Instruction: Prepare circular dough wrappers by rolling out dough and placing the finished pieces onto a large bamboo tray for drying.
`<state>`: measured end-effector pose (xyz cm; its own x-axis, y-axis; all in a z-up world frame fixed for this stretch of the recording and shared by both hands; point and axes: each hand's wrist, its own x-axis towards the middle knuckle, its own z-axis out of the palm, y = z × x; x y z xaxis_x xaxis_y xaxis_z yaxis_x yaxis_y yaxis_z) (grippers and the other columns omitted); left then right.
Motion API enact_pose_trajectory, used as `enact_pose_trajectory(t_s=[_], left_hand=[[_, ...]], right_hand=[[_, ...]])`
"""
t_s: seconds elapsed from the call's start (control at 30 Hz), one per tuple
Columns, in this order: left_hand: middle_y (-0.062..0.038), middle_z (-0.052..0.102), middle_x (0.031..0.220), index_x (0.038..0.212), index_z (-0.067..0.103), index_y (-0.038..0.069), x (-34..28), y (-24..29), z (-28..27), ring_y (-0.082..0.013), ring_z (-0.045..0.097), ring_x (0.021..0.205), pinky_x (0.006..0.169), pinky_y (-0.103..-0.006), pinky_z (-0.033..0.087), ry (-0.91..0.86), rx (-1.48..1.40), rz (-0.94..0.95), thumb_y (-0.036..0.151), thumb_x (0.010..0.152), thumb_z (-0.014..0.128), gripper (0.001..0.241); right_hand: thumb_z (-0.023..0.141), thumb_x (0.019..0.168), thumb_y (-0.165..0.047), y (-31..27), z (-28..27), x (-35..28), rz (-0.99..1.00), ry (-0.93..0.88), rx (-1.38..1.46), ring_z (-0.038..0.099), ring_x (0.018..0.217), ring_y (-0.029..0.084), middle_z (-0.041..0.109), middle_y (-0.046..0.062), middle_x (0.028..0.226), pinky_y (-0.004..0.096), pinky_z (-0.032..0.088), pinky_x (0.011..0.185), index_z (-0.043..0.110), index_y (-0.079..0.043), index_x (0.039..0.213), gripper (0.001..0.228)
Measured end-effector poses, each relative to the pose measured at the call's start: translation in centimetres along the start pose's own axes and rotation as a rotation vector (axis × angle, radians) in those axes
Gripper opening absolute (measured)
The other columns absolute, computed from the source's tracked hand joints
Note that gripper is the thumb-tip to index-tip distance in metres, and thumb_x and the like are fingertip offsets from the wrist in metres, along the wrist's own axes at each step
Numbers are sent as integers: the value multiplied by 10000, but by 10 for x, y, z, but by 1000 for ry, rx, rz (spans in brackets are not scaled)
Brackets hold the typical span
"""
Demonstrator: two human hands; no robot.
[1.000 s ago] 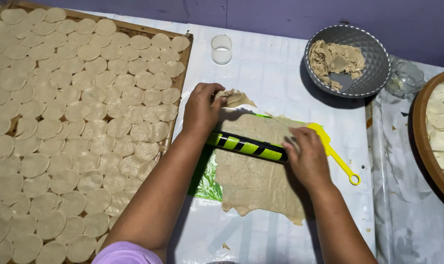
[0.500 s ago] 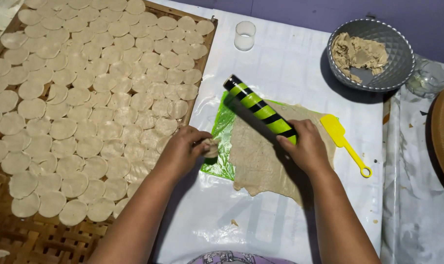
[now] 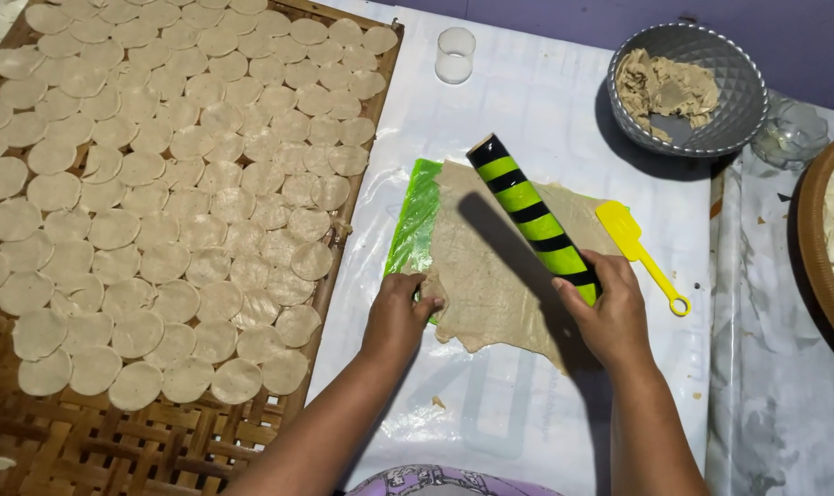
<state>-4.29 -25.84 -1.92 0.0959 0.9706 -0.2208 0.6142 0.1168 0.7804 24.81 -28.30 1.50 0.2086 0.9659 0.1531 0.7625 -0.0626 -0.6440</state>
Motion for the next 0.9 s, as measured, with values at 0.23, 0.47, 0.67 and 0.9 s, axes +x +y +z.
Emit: enact_pose_trajectory(t_s=[0.23, 0.47, 0.67, 0.9], left_hand=[[-195, 682, 1070, 1384, 604, 28, -14, -5, -35, -304, 742, 906, 796, -382, 627, 37, -121, 83, 62, 1024, 516, 372], [-171, 538, 1321, 1287, 555, 80, -4, -8, -49, -406, 480, 1314, 1025, -538, 416, 529, 296, 532, 260, 1092, 417, 299], [-168, 352, 1628, 1498, 456, 84, 8, -29, -35, -345, 223, 1544, 1250, -518, 128, 232, 560, 499, 395, 1108, 226, 550], [-200, 342, 1641, 1524, 443, 86, 47, -15, -38, -351, 249, 1554, 1243, -488, 175, -15, 638, 328, 408, 1091, 230, 580]], right_hand=[[788, 866, -294, -23, 12, -30, -146, -146, -155, 616, 1099, 330, 602, 116, 1112, 466, 517, 945, 643, -132, 1347, 529], [704, 897, -419, -39, 48, -43, -359, -179, -320, 609, 1073, 287, 577, 69, 1142, 454, 490, 930, 553, -179, 1393, 572], [655, 919, -353, -57, 69, -60, -425, -117, -452, 599, 1124, 255, 595, 69, 1191, 558, 304, 1115, 516, -143, 1437, 576], [332, 1077, -550, -48, 100, -28, -108, -271, -598, 320, 1542, 319, 416, 202, 1614, 762, -62, 1158, 406, -59, 1554, 689]])
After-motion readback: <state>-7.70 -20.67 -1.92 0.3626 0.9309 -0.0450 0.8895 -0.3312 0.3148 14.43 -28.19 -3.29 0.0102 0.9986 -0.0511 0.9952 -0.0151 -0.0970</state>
